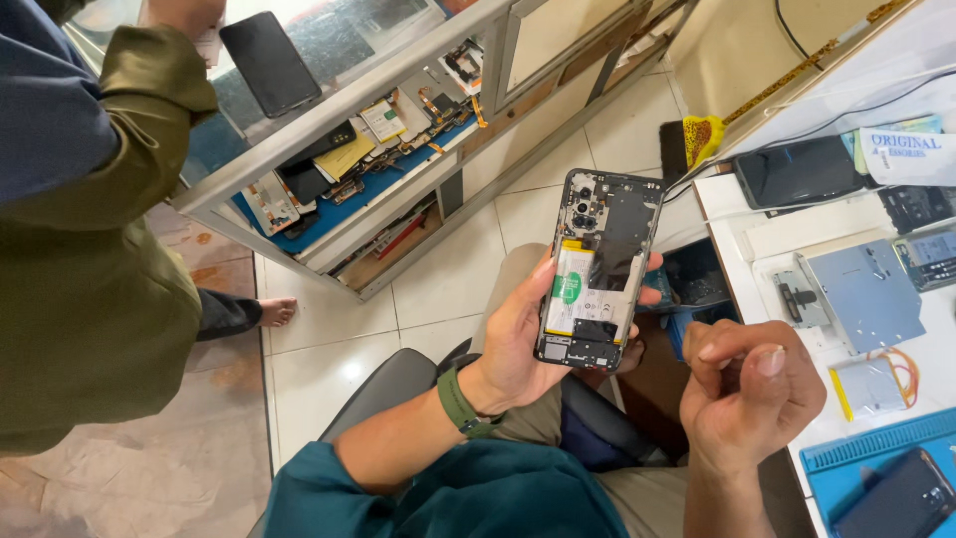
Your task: The person disassembles a smartphone using a screwdriver and tweezers, removes the back cover, and handles the internal components. They then compare the disassembled phone with another blue smartphone, aligning the back cover and inspecting the fit before placing the parts on the workbench.
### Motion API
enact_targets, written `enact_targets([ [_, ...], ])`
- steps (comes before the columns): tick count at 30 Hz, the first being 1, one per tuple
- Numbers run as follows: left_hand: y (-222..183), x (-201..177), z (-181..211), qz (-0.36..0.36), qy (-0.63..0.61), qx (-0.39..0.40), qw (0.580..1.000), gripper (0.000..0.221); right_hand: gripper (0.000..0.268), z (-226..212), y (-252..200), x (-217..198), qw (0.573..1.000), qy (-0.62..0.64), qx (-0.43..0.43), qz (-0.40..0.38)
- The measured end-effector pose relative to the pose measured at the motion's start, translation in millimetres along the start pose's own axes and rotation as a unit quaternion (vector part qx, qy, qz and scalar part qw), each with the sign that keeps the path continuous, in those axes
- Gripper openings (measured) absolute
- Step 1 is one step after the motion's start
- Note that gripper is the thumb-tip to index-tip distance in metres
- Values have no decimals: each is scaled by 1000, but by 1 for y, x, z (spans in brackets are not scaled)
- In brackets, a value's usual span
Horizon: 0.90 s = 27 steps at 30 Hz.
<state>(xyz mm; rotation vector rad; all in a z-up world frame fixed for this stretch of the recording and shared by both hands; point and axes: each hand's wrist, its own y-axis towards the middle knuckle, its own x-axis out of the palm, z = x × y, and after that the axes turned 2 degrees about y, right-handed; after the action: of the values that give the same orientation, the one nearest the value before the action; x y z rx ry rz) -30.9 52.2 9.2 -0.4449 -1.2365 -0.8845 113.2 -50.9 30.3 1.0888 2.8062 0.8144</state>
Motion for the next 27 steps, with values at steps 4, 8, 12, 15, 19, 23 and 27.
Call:
enact_targets([
  [4, 0, -1, -1, -4, 1, -7, 1000, 74, 49, 6, 0, -2, 1000, 16, 4, -7],
  [8, 1, -4, -1, -9, -10, -21, 1000, 75, 36, 17, -1, -1, 999, -16, -14, 29],
  [12, 3, -4, -3, -22, -11, -38, 999, 73, 48, 13, 6, 4, 999, -37, 27, 3],
  [15, 6, 1, -15, 16, -19, -13, 1000, 65, 67, 19, 8, 1, 998, -26, 39, -37],
  [19, 4, -6, -29, 48, -34, 16, 998, 84, 80, 19, 0, 1, 996, 12, 64, -53],
  [23, 1, -15, -31, 47, -25, 14, 998, 85, 83, 15, -1, 2, 996, 6, 65, -52],
  [27, 5, -8, -16, 8, 49, -39, 998, 71, 114, 12, 4, 4, 990, 35, 124, -58],
])
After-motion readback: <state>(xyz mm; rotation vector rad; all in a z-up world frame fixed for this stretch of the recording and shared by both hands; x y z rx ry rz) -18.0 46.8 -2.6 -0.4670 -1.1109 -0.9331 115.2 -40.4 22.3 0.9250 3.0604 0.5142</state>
